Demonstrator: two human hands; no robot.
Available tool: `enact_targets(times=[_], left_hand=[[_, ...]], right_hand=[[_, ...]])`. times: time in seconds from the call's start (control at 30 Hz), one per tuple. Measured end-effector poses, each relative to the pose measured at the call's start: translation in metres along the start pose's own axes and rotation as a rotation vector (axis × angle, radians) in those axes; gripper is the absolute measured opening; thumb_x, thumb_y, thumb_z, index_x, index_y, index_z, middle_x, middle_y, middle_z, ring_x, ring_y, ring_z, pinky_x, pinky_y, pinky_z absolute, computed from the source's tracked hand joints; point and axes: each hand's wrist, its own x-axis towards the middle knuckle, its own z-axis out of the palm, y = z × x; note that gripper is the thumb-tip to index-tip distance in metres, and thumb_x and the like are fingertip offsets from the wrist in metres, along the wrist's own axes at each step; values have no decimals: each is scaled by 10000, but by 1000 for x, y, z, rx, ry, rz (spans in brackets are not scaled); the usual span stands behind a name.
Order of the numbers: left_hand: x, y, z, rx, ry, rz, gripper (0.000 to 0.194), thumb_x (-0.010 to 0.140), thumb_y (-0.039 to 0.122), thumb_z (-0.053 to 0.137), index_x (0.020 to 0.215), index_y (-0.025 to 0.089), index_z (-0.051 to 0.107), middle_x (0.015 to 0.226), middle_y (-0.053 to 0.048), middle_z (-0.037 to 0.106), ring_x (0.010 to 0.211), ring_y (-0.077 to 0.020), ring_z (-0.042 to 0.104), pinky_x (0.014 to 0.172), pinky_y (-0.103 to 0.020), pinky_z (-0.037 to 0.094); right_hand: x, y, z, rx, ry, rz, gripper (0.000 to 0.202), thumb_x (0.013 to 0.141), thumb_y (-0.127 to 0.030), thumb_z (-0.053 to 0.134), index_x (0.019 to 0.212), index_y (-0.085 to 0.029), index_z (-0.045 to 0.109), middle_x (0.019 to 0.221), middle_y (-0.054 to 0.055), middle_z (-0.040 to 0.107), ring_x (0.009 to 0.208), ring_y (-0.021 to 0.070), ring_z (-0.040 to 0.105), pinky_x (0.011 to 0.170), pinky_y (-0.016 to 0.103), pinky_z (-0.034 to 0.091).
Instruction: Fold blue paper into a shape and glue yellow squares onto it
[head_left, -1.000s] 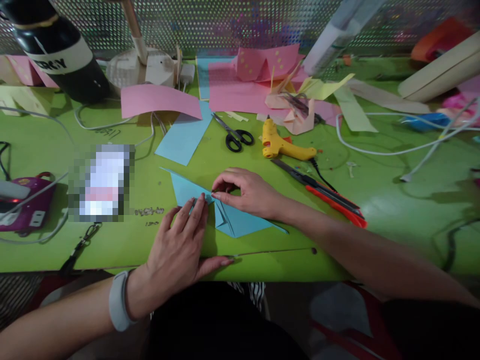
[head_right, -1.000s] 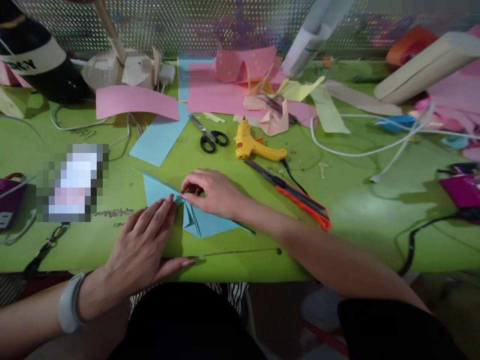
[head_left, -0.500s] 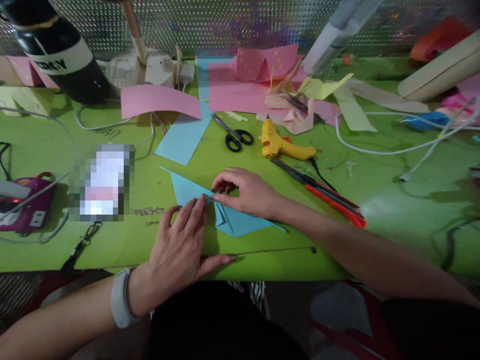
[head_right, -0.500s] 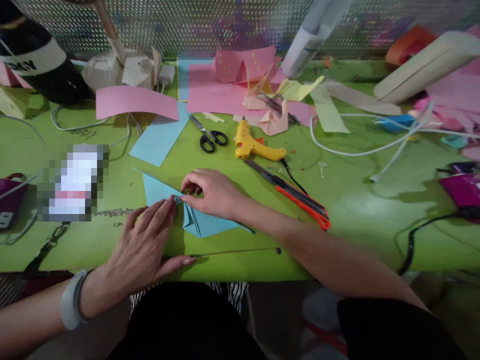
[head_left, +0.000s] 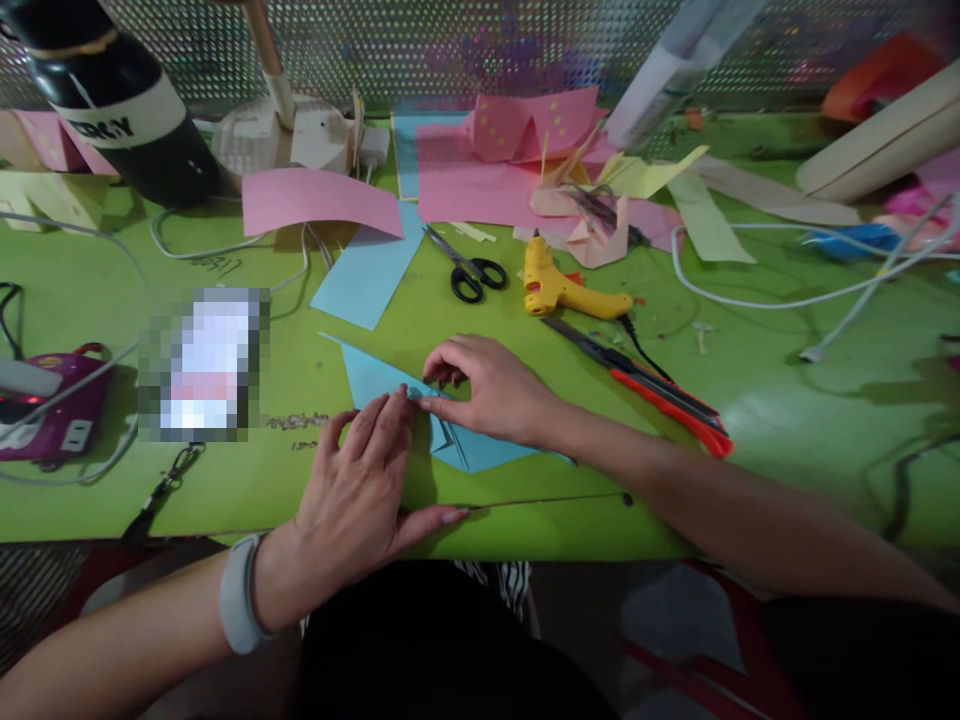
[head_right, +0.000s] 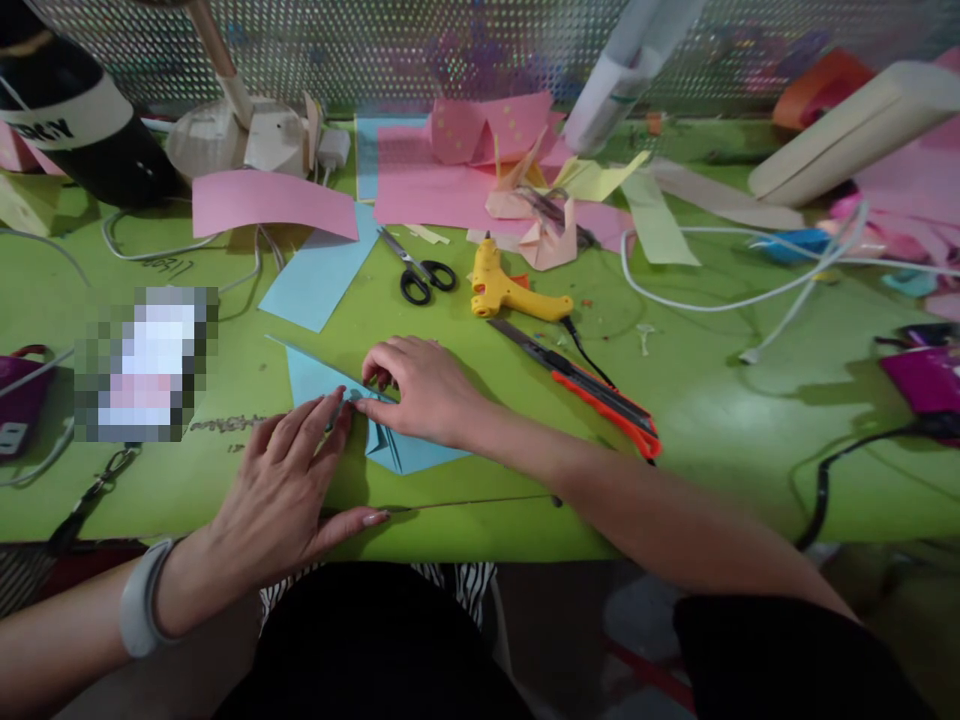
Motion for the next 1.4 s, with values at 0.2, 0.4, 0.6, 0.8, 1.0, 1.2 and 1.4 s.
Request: enact_targets(times=[0.2, 0.4, 0.6, 0.8, 1.0, 1.2, 1.4], left_hand=[[0, -3, -3, -55, -39, -20, 875, 888, 743, 334, 1328, 15, 541, 1453, -249, 465, 1248, -380, 486, 971, -511, 412], [-1, -11, -5, -102, -82, -21, 837, 900, 725, 330, 1357, 48, 511, 1462, -251, 436, 1257, -394, 473, 968, -550, 453], [-12, -16, -6, -153, -55, 4, 808, 893, 670, 448, 1424, 63, 401, 1490, -256, 363, 1309, -398, 405, 1011, -547, 452], [-8, -26, -16, -365, 69, -170, 377, 959, 394, 513, 1201, 106, 541, 1125, -162, 601, 1041, -265, 597, 894, -427, 521], [13, -45, -21, -740, -211, -445, 256, 946, 412, 516, 979, 181, 620, 774, -20, 676, 650, -153, 653, 593, -281, 495], [35, -49, -21, -1063, -499, -671, 324, 902, 498, 540, 904, 175, 570, 695, -9, 677, 481, -135, 647, 424, -236, 434], [49, -52, -18, -1191, -600, -772, 252, 877, 417, 582, 796, 186, 521, 607, 6, 684, 446, -117, 620, 440, -225, 428]], right_hand=[[1, -2, -1, -1, -15, 42, 216, 787, -324, 733, 873, -181, 595, 822, 24, 615, 770, 174, 569, 729, 321, 427], [3, -2, -1, 6, -33, 47, 212, 785, -315, 736, 865, -189, 586, 831, 21, 613, 772, 167, 566, 722, 315, 422], [3, -2, -3, 25, -41, 48, 213, 782, -314, 736, 861, -192, 579, 833, 19, 618, 773, 164, 562, 715, 309, 427], [3, -2, -4, 25, -56, 54, 216, 789, -327, 727, 873, -188, 585, 836, 24, 618, 786, 173, 565, 725, 324, 424], [3, -2, -5, 29, -59, 53, 219, 791, -334, 726, 866, -194, 576, 842, 23, 614, 784, 168, 564, 726, 318, 424], [3, -3, -6, 26, -69, 65, 214, 793, -336, 723, 872, -199, 579, 845, 28, 621, 802, 179, 565, 737, 323, 426], [2, -1, -5, 27, -60, 52, 215, 800, -348, 716, 886, -200, 587, 854, 27, 624, 801, 177, 565, 726, 316, 422]])
